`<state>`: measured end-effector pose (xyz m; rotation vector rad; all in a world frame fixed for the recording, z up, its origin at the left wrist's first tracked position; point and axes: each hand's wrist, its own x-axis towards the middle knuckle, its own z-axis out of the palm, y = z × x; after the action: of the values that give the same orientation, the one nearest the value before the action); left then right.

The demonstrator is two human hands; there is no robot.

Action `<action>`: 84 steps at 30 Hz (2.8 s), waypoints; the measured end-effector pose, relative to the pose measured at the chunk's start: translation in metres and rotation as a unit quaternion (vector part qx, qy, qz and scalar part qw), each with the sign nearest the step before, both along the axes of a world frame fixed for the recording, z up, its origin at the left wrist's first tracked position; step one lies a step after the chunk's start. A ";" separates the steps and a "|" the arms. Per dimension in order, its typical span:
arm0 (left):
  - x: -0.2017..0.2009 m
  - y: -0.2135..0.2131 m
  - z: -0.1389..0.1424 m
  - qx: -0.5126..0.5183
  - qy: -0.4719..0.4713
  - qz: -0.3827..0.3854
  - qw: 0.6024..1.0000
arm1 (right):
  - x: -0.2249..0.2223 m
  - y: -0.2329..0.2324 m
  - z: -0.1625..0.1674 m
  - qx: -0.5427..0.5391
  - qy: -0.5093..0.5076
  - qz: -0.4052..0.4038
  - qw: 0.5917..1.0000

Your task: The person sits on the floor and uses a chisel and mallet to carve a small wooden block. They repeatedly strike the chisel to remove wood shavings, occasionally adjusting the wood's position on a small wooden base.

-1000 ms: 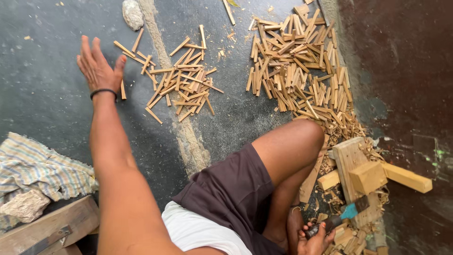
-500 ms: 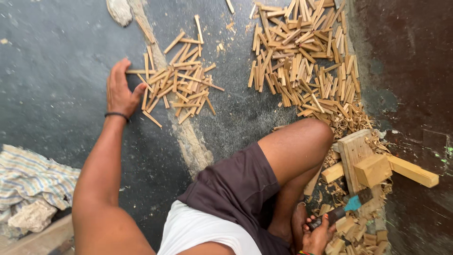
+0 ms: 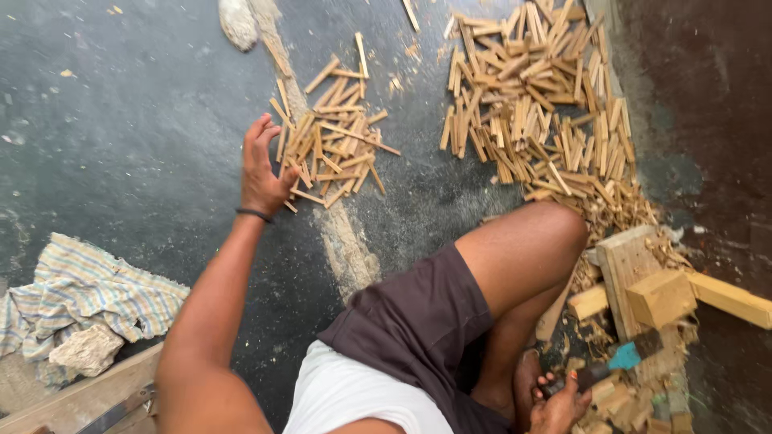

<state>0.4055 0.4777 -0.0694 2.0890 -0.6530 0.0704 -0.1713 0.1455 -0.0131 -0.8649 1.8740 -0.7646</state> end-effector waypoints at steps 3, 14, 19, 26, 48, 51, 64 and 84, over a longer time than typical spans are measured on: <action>0.056 0.004 0.000 0.197 -0.012 0.013 0.980 | 0.003 -0.004 -0.004 0.012 -0.008 -0.005 1.000; 0.126 -0.073 0.002 0.300 0.031 -0.088 0.949 | 0.005 0.009 -0.001 -0.012 0.032 0.000 0.999; 0.071 -0.039 0.007 0.243 0.006 -0.135 0.961 | 0.001 0.020 -0.001 -0.027 0.007 0.020 0.999; 0.075 -0.063 0.031 0.140 -0.076 -0.057 0.986 | 0.000 0.009 0.004 -0.008 0.013 0.017 1.000; 0.078 -0.117 0.023 0.378 -0.181 -0.121 0.900 | -0.028 0.009 -0.022 0.055 -0.103 -0.030 0.993; 0.067 -0.143 0.024 0.293 -0.199 -0.123 0.927 | -0.039 -0.001 -0.016 0.111 -0.134 -0.021 0.984; 0.109 -0.398 0.010 0.195 -0.240 -0.267 0.912 | -0.036 0.003 -0.013 0.201 -0.058 -0.083 0.974; 0.124 -0.475 -0.002 0.438 -0.392 -0.342 0.733 | -0.057 0.037 -0.040 -0.070 -0.108 0.203 0.971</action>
<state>0.5292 0.0023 -0.0717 2.4732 -2.3204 0.2766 -0.2280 0.1823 -0.0534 -1.1618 1.4027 -0.7063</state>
